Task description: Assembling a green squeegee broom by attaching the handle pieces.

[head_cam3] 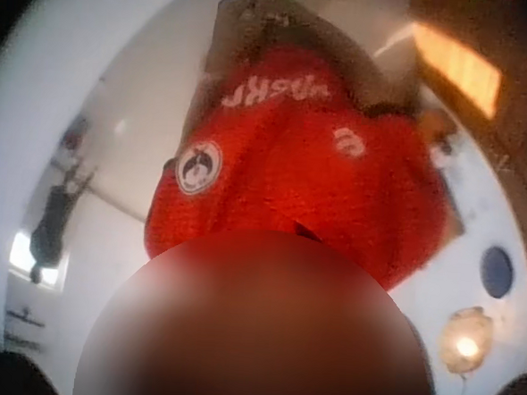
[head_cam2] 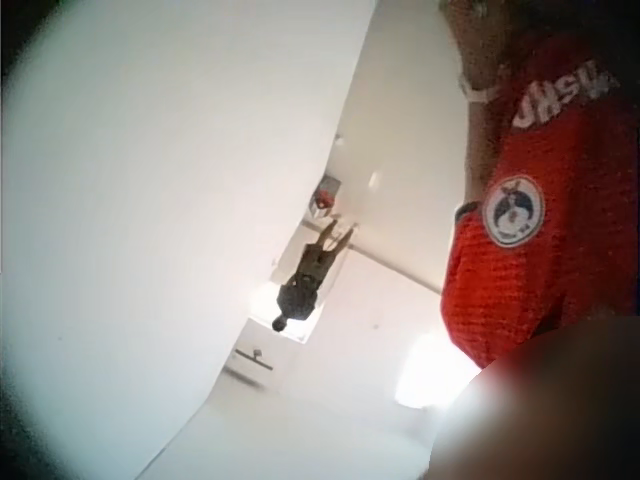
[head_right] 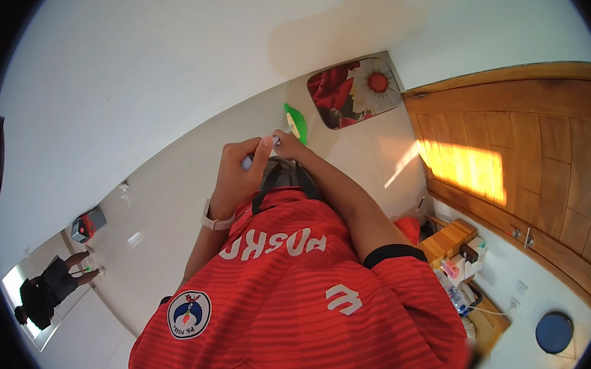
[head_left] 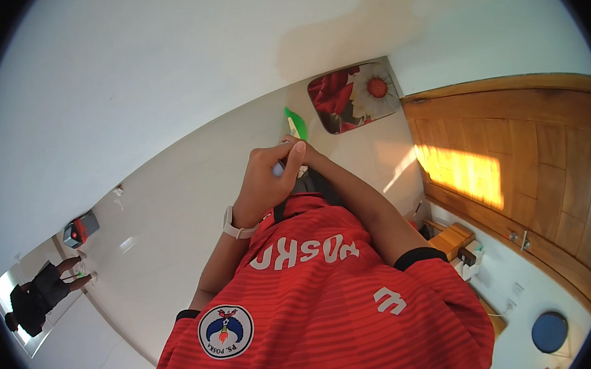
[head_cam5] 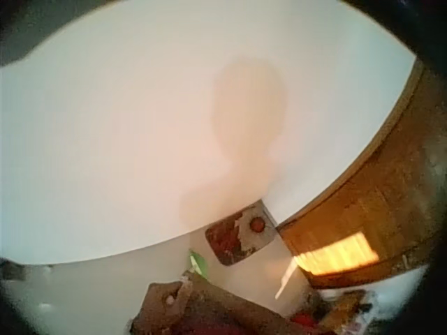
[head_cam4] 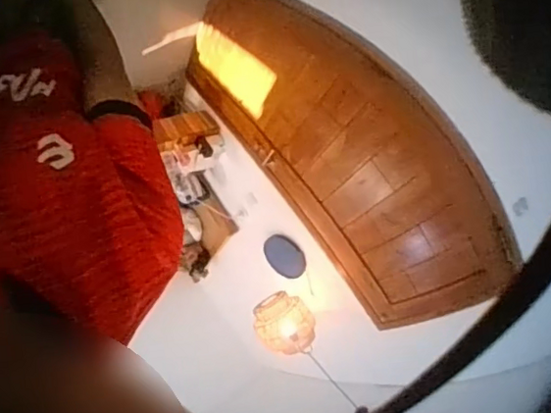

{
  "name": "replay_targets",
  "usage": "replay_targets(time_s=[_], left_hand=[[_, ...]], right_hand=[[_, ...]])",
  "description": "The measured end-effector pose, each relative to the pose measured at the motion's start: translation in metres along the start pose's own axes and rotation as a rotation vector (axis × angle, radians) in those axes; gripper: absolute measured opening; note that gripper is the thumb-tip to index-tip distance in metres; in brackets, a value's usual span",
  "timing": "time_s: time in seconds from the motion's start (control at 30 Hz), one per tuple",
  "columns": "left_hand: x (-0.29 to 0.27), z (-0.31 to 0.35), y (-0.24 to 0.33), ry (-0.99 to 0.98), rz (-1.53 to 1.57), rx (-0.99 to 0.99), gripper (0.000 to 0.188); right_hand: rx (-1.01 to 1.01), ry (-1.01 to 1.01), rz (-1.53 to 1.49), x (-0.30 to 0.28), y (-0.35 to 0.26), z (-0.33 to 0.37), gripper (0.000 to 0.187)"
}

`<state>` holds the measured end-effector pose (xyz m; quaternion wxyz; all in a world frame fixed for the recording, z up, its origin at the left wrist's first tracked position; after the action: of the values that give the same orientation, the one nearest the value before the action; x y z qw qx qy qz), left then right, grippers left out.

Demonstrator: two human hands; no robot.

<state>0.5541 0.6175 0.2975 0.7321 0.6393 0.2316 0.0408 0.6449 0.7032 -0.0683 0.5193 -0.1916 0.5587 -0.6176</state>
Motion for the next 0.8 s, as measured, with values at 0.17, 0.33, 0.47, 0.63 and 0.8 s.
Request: replay_targets(time_s=[0.17,0.33,0.47,0.63,0.8], left_hand=[[-0.005,-0.025,-0.012,-0.109,-0.004,0.021,0.031],[0.003,-0.031,-0.023,-0.165,0.022,0.057,0.032],[0.004,-0.040,-0.001,-0.162,0.059,0.118,0.040],[0.005,-0.058,-0.001,-0.216,0.061,0.060,0.042],[0.011,-0.063,0.006,-0.331,0.039,0.110,0.041]], right_hand=[[-0.041,-0.080,-0.068,-0.003,-0.021,-0.009,0.034],[0.144,-0.318,0.003,-0.034,-0.069,-0.014,0.045],[0.062,0.002,0.141,-0.024,-0.020,-0.016,0.051],[0.132,0.069,0.068,-0.049,0.011,-0.022,0.043],[0.104,0.248,0.017,-0.081,-0.021,0.001,0.039]])
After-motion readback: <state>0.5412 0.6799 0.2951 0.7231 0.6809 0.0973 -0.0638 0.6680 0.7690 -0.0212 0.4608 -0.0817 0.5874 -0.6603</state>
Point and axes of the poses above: each hand's wrist, its own z-axis away from the middle knuckle, its own x-axis out of the palm, y = z × x, the point moved 1 cm from there along -z, towards the middle knuckle, and after that the axes turned 2 degrees about y, right-handed, at the moved point
